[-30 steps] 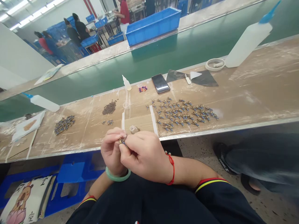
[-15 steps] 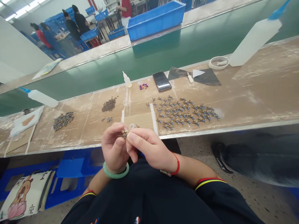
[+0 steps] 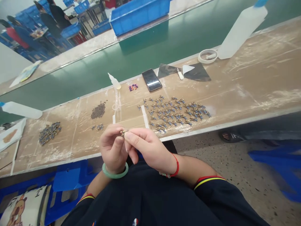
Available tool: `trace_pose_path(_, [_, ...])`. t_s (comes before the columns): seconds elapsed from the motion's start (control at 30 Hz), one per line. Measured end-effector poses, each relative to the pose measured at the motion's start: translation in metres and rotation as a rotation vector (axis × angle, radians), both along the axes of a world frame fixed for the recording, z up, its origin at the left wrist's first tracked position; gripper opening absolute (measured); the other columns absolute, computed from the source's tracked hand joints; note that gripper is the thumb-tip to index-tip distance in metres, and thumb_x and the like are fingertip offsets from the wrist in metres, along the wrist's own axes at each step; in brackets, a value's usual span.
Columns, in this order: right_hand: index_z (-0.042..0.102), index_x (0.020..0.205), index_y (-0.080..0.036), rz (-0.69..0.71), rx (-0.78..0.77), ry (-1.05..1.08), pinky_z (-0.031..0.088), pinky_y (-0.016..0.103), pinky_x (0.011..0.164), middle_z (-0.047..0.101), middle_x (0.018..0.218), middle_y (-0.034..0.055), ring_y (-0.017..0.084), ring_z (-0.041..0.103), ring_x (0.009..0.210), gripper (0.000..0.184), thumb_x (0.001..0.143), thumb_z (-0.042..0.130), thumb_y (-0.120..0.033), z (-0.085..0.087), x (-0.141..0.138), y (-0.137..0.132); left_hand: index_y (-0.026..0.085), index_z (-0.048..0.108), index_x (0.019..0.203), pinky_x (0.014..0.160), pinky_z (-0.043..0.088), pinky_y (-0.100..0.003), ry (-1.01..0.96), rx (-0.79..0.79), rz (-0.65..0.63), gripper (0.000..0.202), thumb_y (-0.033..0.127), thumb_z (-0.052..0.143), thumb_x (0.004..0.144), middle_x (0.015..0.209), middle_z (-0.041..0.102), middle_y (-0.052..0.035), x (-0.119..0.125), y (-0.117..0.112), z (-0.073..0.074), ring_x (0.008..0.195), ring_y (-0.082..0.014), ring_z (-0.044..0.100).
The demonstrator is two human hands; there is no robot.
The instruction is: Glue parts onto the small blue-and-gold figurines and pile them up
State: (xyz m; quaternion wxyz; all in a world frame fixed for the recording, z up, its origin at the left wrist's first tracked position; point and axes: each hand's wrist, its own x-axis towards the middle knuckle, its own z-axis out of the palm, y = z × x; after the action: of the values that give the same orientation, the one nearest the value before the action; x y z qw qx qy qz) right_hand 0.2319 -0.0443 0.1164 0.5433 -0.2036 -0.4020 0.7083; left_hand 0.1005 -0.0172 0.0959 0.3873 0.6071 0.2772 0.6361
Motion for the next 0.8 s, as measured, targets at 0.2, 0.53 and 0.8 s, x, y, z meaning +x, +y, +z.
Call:
trace_pose_path(0.2, [0.054,0.069,-0.020,0.000,-0.042,0.000,0.037,0.022,0.049,0.052,0.046,-0.0053,0.008,0.043,0.041,0.045,0.103,0.057,-0.049,-0.002,0.013,0.014,0.026,0.077,0.105,0.076,0.057,-0.023,0.134,0.091,0.061,0.014,0.036,0.072,0.097,0.091,0.071,-0.0018,0.010,0.019,-0.003,0.084,-0.0125,0.069])
trace_pose_path(0.53, [0.051,0.067,-0.021,-0.176,0.018,-0.351,0.037,0.024,0.055,0.052,0.057,-0.0035,0.011,0.047,0.054,0.047,0.101,0.058,-0.053,0.002,0.036,0.051,0.024,0.080,0.095,0.067,0.058,-0.020,0.019,-0.214,0.034,0.013,0.036,0.080,0.090,0.087,0.075,-0.0020,0.030,0.055,-0.010,0.077,-0.0123,0.071])
trace_pose_path(0.8, [0.041,0.069,-0.024,-0.593,0.198,-1.154,0.032,0.031,0.063,0.048,0.062,0.0002,0.016,0.045,0.059,0.051,0.108,0.031,-0.055,-0.026,0.070,0.065,0.024,0.081,0.108,0.080,0.062,-0.024,0.125,-0.245,-0.035,0.019,0.032,0.078,0.091,0.100,0.079,-0.0064,0.024,0.081,-0.009,0.089,-0.0149,0.074])
